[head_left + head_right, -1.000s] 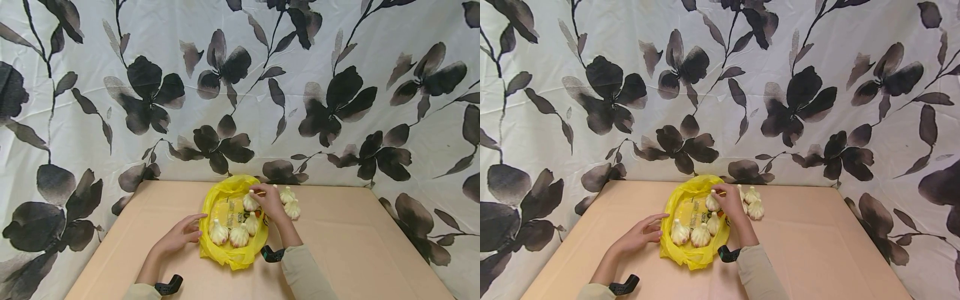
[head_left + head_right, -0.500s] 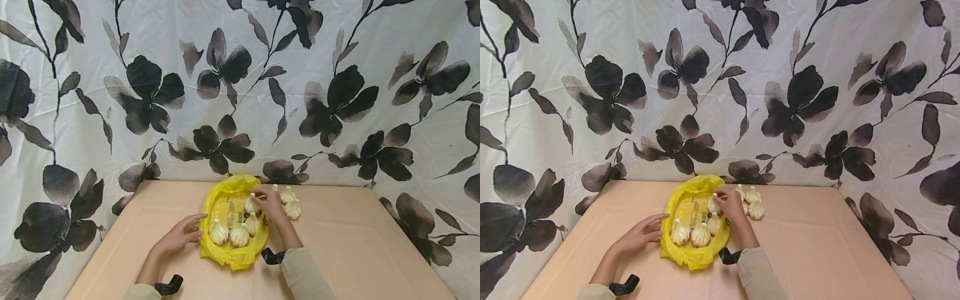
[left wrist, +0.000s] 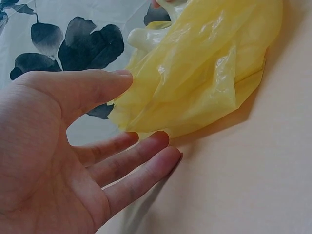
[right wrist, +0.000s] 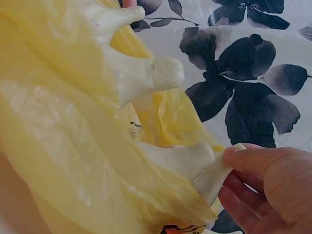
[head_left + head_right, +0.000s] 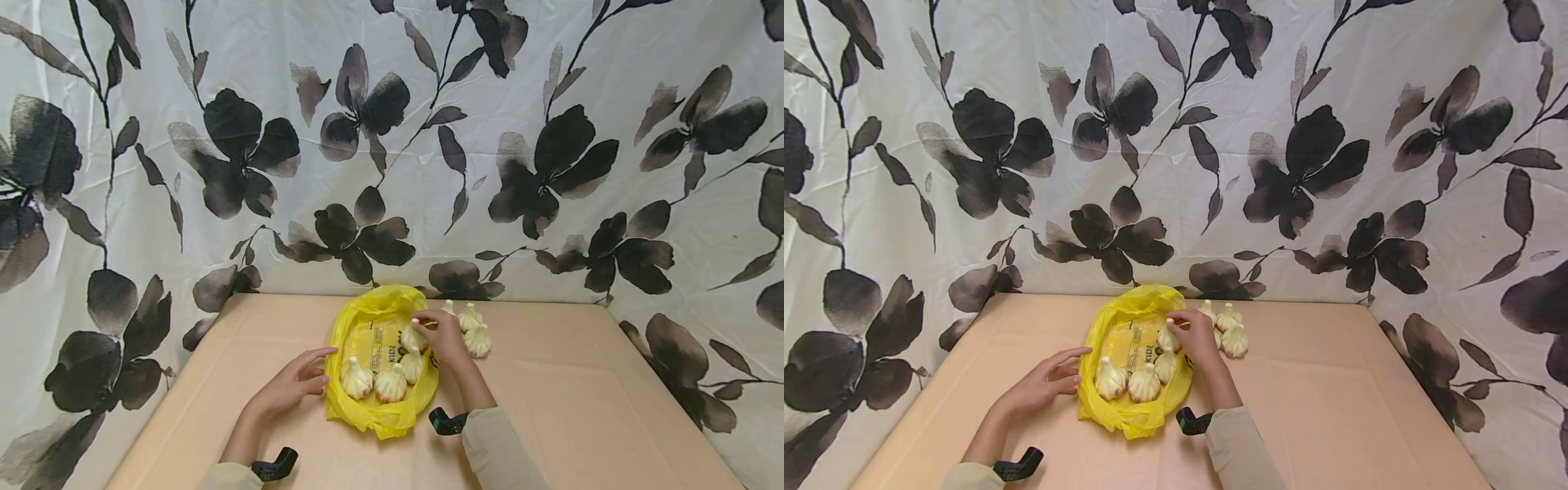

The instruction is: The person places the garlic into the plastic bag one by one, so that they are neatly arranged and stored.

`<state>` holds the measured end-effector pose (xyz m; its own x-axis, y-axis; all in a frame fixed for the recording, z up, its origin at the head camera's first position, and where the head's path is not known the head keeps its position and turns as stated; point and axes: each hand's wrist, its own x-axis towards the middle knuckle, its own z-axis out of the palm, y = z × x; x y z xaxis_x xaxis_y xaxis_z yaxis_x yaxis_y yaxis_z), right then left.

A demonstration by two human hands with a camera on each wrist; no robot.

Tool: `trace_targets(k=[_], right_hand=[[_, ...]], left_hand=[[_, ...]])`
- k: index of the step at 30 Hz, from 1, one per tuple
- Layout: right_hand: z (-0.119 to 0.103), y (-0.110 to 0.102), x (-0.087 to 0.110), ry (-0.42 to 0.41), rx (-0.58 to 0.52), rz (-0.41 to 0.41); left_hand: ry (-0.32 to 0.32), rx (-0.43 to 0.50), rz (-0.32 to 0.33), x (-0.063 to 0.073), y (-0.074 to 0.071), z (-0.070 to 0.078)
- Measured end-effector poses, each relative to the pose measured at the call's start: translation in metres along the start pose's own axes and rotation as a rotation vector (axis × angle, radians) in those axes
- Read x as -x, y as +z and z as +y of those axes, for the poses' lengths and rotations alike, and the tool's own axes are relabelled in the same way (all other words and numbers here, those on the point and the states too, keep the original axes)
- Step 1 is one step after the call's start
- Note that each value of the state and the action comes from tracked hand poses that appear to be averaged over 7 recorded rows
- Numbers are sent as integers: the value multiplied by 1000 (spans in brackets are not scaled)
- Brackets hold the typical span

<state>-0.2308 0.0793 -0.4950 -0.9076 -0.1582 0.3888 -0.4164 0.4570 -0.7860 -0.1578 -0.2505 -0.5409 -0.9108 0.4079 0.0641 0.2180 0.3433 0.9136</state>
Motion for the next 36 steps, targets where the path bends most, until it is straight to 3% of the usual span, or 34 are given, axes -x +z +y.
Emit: trace_targets(k=[21,26,36], right_hand=[[8,3,1,-29,64,20],[9,4,5,-61,103,35],[9,7,17,-44,126,29]], left_hand=[[-14,-17,11,0,1,0],[-8,-18,5,2,-1,-1],[-1,-8,-17,9,-3,-1]])
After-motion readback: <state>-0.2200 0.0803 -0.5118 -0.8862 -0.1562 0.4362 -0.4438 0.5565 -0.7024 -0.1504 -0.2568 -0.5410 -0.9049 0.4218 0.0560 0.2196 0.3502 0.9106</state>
